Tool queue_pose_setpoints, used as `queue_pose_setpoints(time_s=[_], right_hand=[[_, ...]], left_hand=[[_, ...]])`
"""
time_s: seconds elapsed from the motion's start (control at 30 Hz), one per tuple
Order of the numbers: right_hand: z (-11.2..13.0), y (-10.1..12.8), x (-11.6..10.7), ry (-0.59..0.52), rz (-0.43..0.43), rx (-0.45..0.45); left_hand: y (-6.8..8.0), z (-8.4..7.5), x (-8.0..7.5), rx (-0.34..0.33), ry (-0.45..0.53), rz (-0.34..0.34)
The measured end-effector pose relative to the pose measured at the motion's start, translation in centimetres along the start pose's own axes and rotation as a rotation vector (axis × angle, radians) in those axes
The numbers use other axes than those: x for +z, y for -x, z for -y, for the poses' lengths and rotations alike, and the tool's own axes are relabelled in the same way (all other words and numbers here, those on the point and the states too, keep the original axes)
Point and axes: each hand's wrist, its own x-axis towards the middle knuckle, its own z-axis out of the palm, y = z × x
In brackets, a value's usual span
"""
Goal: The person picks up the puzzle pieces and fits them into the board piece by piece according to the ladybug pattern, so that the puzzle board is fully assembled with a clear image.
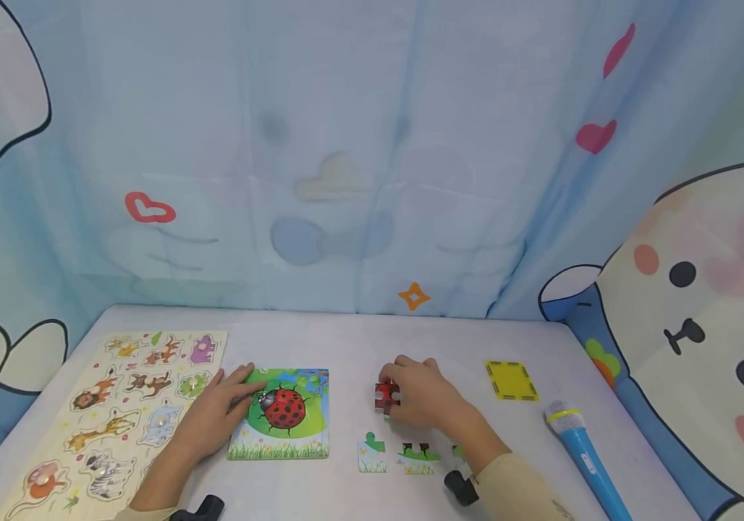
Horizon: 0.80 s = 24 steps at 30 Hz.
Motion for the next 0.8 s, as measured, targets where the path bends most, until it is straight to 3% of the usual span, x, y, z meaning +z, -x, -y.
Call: queue_pose_setpoints(time_s=[0.23,0.8], right_hand=[[2.3,-1.8,0.4,-0.036,-0.022,-0.089],[8.3,-5.2,1.9,-0.127,0.037,-0.204]], left_hand=[[0.0,0.2,0.2,-0.008,-0.009,0.003],[-0.2,0.2,0.1,0.018,-0.02,-0.016]])
